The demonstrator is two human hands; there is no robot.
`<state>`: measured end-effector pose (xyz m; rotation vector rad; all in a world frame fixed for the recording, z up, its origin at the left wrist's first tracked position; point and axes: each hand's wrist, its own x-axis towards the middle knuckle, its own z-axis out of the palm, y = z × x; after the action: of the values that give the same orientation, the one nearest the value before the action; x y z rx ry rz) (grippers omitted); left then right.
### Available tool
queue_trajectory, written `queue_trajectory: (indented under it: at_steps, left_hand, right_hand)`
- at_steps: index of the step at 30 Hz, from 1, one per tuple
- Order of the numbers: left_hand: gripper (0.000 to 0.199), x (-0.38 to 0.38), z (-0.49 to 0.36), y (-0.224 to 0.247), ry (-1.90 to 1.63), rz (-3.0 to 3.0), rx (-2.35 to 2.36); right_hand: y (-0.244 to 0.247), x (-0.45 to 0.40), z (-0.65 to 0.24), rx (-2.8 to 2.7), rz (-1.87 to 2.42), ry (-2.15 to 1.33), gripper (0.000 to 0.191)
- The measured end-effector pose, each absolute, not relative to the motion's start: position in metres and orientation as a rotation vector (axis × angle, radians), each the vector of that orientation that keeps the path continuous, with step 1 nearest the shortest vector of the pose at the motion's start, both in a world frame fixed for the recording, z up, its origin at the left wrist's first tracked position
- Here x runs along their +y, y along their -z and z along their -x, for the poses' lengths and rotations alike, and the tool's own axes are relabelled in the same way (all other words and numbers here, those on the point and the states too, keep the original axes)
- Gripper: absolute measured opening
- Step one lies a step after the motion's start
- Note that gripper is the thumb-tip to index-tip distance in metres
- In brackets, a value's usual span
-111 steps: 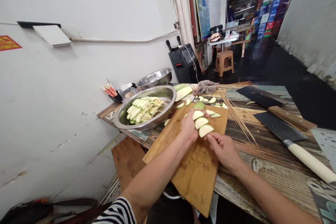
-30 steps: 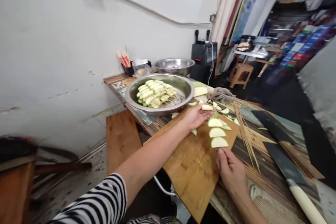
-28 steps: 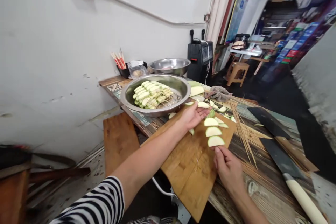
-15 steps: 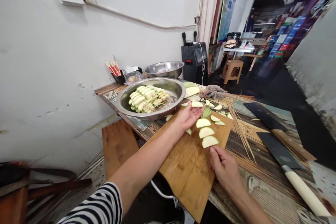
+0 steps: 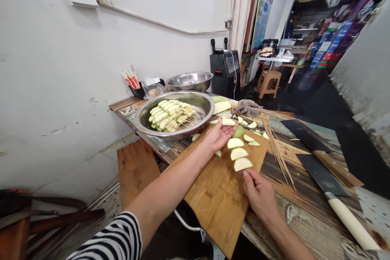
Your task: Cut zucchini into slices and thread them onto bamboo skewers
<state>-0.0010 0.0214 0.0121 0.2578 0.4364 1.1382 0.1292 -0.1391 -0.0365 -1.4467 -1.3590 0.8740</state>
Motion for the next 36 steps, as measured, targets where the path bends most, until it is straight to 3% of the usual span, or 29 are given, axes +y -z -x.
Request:
queue_trajectory:
  at_steps: [9, 19, 28, 36]
  left_hand:
    - [0.046, 0.024, 0.004, -0.010, -1.079, -0.338, 0.434]
    - [0.008, 0.023, 0.004, -0.009, -1.172, -0.433, 0.603]
    - [0.005, 0.026, 0.006, -0.011, -1.195, -0.409, 0.662]
    - [0.014, 0.027, 0.003, -0.012, -1.187, -0.368, 0.641]
  right_hand:
    - [0.042, -0.140, -0.132, -1.380, 1.469, -0.843, 0.043]
    - [0.042, -0.141, -0.135, -1.446, 1.502, -0.787, 0.043]
    - [0.046, -0.140, -0.142, -1.502, 1.617, -0.661, 0.050]
    - [0.047, -0.136, -0.146, -1.401, 1.725, -0.677, 0.058]
